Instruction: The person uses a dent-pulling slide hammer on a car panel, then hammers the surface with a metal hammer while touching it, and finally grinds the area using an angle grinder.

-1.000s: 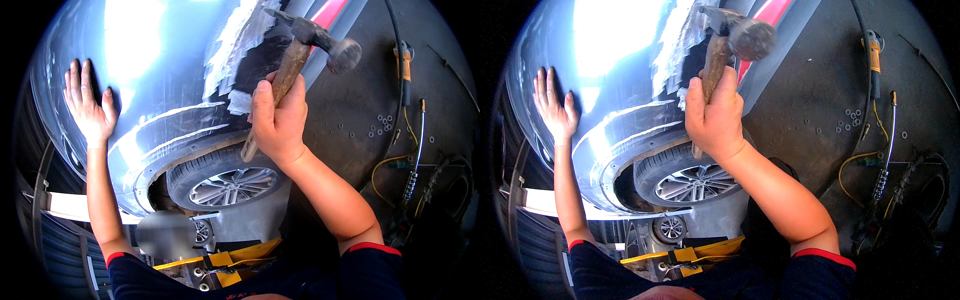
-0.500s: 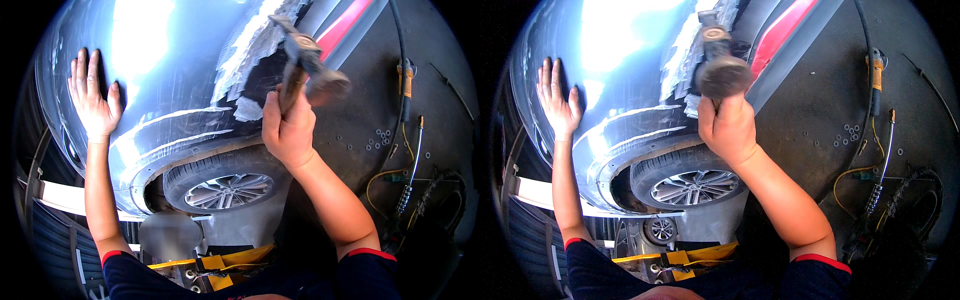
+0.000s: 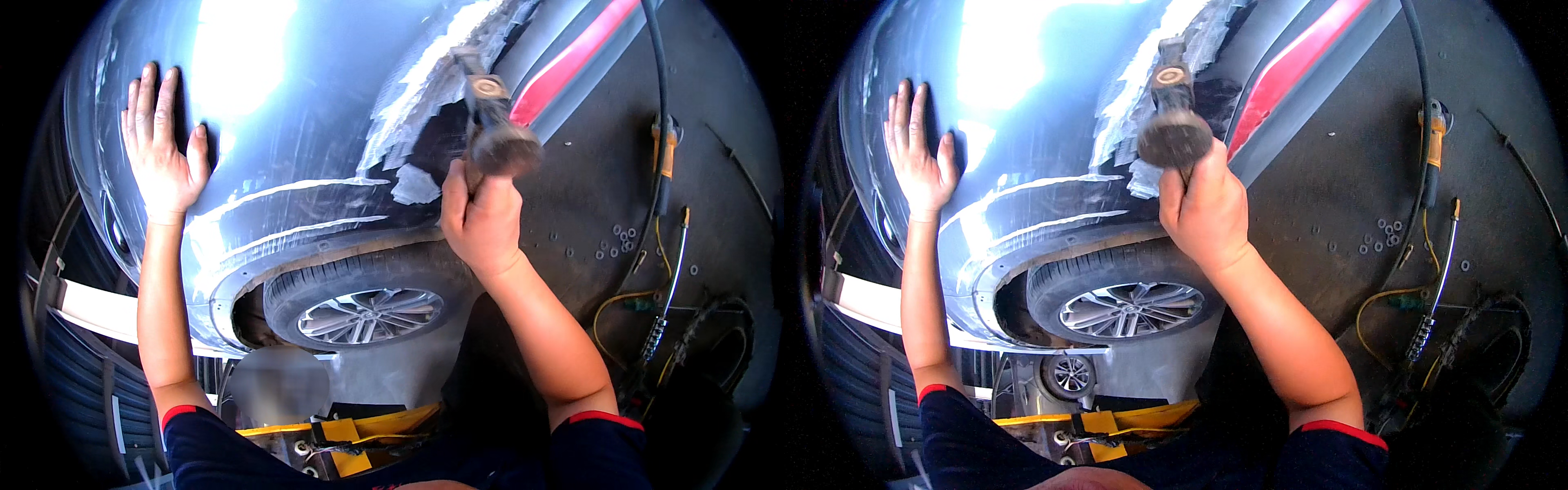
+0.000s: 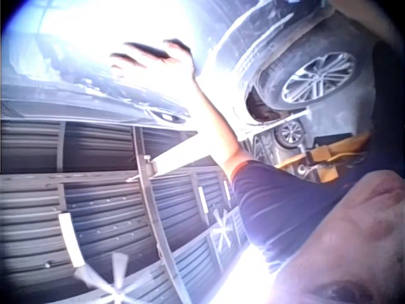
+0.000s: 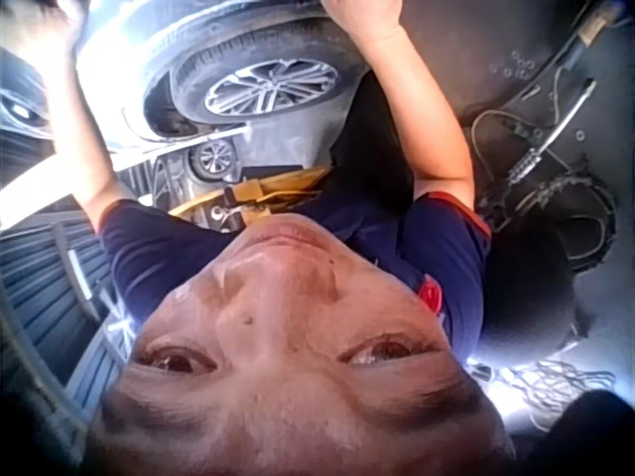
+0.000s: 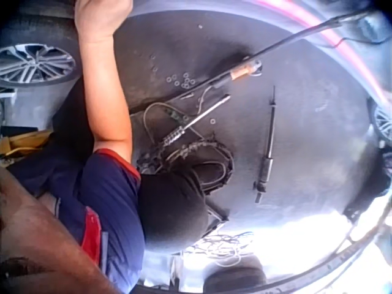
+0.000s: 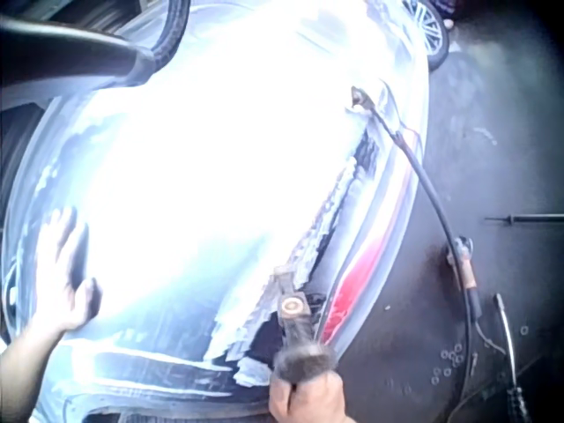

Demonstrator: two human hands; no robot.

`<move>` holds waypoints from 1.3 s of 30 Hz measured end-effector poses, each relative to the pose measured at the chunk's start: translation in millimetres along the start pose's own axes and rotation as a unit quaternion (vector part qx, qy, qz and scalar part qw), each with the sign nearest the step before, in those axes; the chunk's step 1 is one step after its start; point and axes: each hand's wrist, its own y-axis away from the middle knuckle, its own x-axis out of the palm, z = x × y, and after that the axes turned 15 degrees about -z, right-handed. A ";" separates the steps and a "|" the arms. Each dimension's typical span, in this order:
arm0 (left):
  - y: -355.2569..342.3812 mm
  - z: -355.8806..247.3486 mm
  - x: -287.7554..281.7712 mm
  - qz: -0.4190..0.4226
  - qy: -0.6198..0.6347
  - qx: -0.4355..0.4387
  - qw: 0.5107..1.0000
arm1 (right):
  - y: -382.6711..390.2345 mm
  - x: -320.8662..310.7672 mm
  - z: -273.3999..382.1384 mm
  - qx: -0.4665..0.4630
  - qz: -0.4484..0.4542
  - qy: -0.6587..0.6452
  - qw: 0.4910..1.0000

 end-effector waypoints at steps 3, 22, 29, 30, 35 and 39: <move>-0.3 -0.3 0.2 -0.002 0.001 0.001 1.000 | -2.3 -2.7 3.9 0.024 0.030 0.032 0.999; 0.3 -0.1 -0.5 0.002 0.000 -0.001 1.000 | -8.4 -6.9 -9.2 -0.002 0.043 0.054 0.998; -6.6 -4.2 0.4 0.017 -0.006 -0.003 1.000 | -10.9 -16.9 -3.8 0.023 0.042 0.052 0.997; -3.3 -6.0 0.4 0.043 -0.022 -0.003 0.999 | -13.9 -19.2 -3.5 0.015 0.032 0.045 0.998; -49.9 -73.9 33.1 0.095 0.005 -0.016 0.995 | -14.9 -35.0 -11.7 0.025 -0.054 0.007 0.998; -154.9 -156.7 53.3 0.139 0.066 -0.036 0.987 | -32.2 -55.8 -27.8 0.094 -0.076 0.013 0.993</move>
